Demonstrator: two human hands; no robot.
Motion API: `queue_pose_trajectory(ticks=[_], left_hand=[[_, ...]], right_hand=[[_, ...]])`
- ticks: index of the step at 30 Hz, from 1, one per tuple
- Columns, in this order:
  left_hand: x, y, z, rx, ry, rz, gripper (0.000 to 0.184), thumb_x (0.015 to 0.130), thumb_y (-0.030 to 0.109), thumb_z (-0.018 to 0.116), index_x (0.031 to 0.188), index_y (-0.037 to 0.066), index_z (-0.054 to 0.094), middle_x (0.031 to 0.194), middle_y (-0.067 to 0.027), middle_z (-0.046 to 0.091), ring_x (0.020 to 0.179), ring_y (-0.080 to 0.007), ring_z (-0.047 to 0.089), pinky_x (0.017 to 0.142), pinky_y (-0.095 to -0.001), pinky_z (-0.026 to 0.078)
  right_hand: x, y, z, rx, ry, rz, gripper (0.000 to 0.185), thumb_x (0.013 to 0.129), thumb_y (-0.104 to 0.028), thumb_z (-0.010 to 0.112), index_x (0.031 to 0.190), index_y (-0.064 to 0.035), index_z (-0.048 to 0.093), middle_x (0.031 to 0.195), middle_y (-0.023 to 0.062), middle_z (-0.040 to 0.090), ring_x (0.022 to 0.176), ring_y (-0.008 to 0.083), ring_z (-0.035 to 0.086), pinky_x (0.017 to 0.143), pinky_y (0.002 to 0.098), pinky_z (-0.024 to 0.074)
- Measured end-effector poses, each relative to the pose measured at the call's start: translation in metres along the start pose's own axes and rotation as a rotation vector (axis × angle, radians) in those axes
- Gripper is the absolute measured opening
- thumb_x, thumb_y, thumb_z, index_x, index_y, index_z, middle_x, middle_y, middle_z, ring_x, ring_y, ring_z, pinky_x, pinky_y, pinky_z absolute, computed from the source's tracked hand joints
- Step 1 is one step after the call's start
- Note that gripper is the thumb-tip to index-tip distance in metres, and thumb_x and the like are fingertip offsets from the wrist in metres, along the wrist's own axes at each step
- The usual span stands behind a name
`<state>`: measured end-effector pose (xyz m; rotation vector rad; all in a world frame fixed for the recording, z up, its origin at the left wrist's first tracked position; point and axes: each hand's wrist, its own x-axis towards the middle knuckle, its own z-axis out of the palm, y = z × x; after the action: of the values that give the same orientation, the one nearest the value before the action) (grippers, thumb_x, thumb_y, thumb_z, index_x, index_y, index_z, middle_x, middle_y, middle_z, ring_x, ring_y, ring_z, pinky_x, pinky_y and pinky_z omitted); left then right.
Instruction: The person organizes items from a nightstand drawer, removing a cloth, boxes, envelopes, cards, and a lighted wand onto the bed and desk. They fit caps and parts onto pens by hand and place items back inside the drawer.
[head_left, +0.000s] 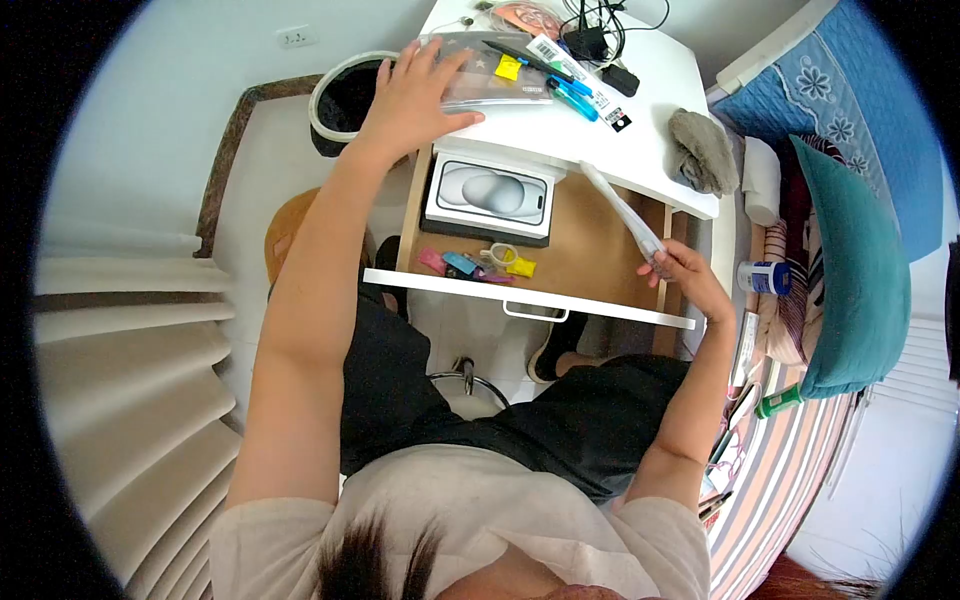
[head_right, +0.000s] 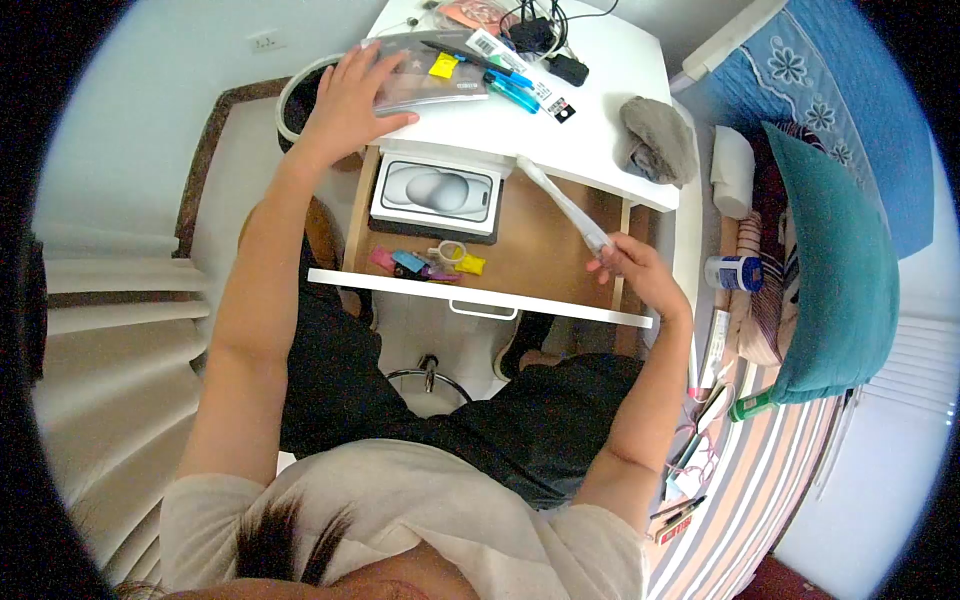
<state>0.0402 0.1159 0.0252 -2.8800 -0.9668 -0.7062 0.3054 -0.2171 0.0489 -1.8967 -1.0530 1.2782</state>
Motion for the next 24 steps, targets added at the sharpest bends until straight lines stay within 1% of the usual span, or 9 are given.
queue_pose_trajectory(ticks=[4,7,8,11,14,15,17,20,24], left_hand=[[0.004,-0.007,0.0,-0.058,-0.031,-0.042,0.077,0.074,0.047,0.07,0.138,0.019,0.04,0.146,-0.0166,0.028,0.133,-0.0352,0.03,0.108,-0.0473,0.027],[0.004,-0.009,0.003,-0.206,0.013,-0.016,0.075,0.071,0.046,0.072,0.135,0.017,0.043,0.142,-0.0178,0.035,0.126,-0.0388,0.037,0.104,-0.0464,0.033],[0.003,-0.008,0.003,-0.18,0.022,-0.017,0.072,0.073,0.04,0.072,0.135,0.016,0.044,0.141,-0.0175,0.036,0.122,-0.0387,0.041,0.101,-0.0429,0.038],[-0.001,-0.007,-0.002,-0.168,0.023,0.013,0.063,0.076,0.032,0.07,0.133,0.016,0.046,0.139,-0.0177,0.039,0.121,-0.0372,0.043,0.1,-0.0429,0.039],[-0.001,-0.003,-0.012,-0.145,-0.06,-0.039,0.054,0.083,0.022,0.063,0.134,0.017,0.045,0.139,-0.0142,0.04,0.123,-0.0323,0.042,0.101,-0.039,0.039],[-0.001,-0.003,-0.013,-0.128,-0.048,-0.029,0.053,0.083,0.02,0.062,0.134,0.017,0.046,0.139,-0.014,0.04,0.123,-0.0319,0.043,0.101,-0.0388,0.039],[-0.003,-0.003,-0.011,-0.095,-0.032,-0.007,0.053,0.083,0.016,0.061,0.133,0.018,0.046,0.138,-0.0137,0.042,0.122,-0.031,0.044,0.1,-0.0384,0.039],[-0.003,-0.005,-0.009,-0.114,-0.011,0.007,0.054,0.081,0.011,0.061,0.133,0.02,0.047,0.138,-0.0141,0.042,0.121,-0.0315,0.045,0.1,-0.0385,0.04],[-0.005,-0.006,-0.016,-0.145,0.032,0.062,0.054,0.077,0.01,0.066,0.129,0.019,0.051,0.134,-0.016,0.046,0.118,-0.0327,0.048,0.099,-0.039,0.041]], right_hand=[[-0.005,0.003,-0.002,-0.04,0.008,0.014,0.021,0.096,-0.018,0.048,0.102,-0.0009,0.059,0.087,0.0054,0.065,0.074,0.0118,0.056,0.073,0.0263,0.0461],[-0.006,0.004,-0.001,-0.119,0.018,-0.063,0.02,0.095,-0.016,0.049,0.101,-0.0003,0.061,0.086,0.0052,0.065,0.074,0.0112,0.056,0.071,0.0255,0.0463],[-0.004,0.004,0.004,-0.078,0.018,-0.052,0.02,0.095,-0.015,0.05,0.101,0.0003,0.062,0.085,0.0046,0.065,0.074,0.0115,0.056,0.07,0.0249,0.0462],[0.004,0.0,0.012,-0.115,-0.044,-0.154,0.021,0.095,-0.015,0.05,0.104,0.0004,0.061,0.087,0.0032,0.064,0.079,0.0109,0.056,0.074,0.0247,0.0456],[0.014,-0.011,0.021,-0.048,0.097,-0.296,0.021,0.095,-0.015,0.05,0.103,0.0003,0.062,0.09,0.0021,0.062,0.085,0.0101,0.055,0.079,0.0251,0.0442],[0.018,-0.024,0.025,-0.044,0.218,-0.332,0.021,0.096,-0.016,0.049,0.101,0.0001,0.061,0.093,0.001,0.061,0.088,0.0088,0.053,0.082,0.0246,0.0425],[0.039,-0.045,0.032,-0.02,0.469,-0.444,0.021,0.096,-0.017,0.049,0.103,-0.0007,0.06,0.09,0.0022,0.062,0.083,0.0098,0.054,0.079,0.0245,0.0432],[0.072,-0.063,0.029,-0.206,0.57,-0.488,0.022,0.096,-0.017,0.048,0.108,-0.0016,0.059,0.086,0.0044,0.062,0.078,0.0121,0.055,0.074,0.0253,0.044],[0.104,-0.062,0.033,-0.205,0.725,-0.467,0.025,0.094,-0.015,0.049,0.116,-0.0057,0.056,0.086,0.0094,0.063,0.074,0.0167,0.058,0.07,0.0299,0.0462]])
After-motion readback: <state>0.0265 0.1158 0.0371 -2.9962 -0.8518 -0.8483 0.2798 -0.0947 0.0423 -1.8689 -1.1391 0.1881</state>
